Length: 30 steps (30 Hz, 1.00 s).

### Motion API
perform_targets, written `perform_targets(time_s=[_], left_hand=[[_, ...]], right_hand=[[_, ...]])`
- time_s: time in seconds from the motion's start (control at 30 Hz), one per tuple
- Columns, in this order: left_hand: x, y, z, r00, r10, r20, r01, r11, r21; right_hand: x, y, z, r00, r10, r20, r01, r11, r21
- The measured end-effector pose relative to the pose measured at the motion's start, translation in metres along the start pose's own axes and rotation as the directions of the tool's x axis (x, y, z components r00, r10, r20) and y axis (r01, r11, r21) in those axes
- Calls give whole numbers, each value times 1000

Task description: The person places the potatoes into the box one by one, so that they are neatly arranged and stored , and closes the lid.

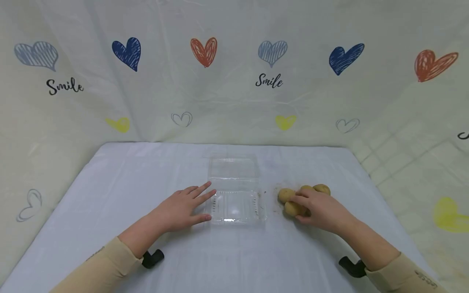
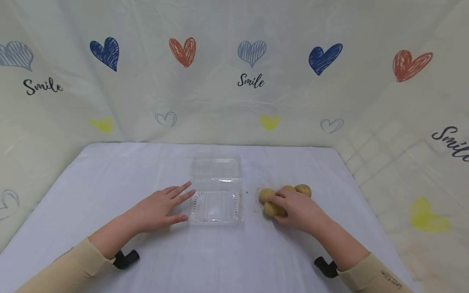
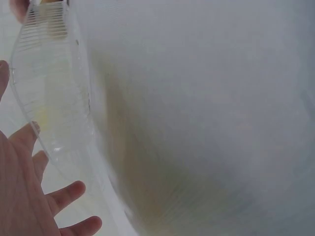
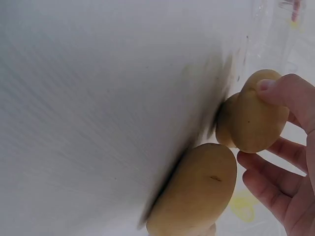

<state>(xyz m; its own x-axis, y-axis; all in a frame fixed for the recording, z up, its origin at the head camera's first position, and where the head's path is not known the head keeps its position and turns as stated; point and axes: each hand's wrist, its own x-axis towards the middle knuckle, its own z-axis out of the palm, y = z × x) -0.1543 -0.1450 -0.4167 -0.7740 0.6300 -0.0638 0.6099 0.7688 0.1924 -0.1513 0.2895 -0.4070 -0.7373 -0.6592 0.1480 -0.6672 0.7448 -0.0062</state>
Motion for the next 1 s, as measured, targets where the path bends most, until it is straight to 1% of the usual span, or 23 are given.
perform_targets(time_s=[0.2,0.37,0.6,0.73,0.9,1.0], left_hand=[[0,1,-2,1000,9,-9,-9,1000,-4],[0,1,-2,1000,5,-11,-5,1000,-2],[1,1,-1,1000,-5,8,5,1000,0],[1,1,-1,1000,-9,15,9,1000,-1],[1,2,-2,1000,-10,12,10,1000,4],[0,2,-1,1000,-10,8,10,1000,0]], right_hand=[[-1,-3,-8,998,52,35,-52,998,18],[3,-5,-14,997,75,37,-77,995,63],[16,-12,-21,997,75,36,-79,988,133],[25,-16,-24,994,88,62,-97,983,156],[37,-22,-28,992,93,85,-109,971,211],[44,-25,-29,988,106,114,-131,961,245]])
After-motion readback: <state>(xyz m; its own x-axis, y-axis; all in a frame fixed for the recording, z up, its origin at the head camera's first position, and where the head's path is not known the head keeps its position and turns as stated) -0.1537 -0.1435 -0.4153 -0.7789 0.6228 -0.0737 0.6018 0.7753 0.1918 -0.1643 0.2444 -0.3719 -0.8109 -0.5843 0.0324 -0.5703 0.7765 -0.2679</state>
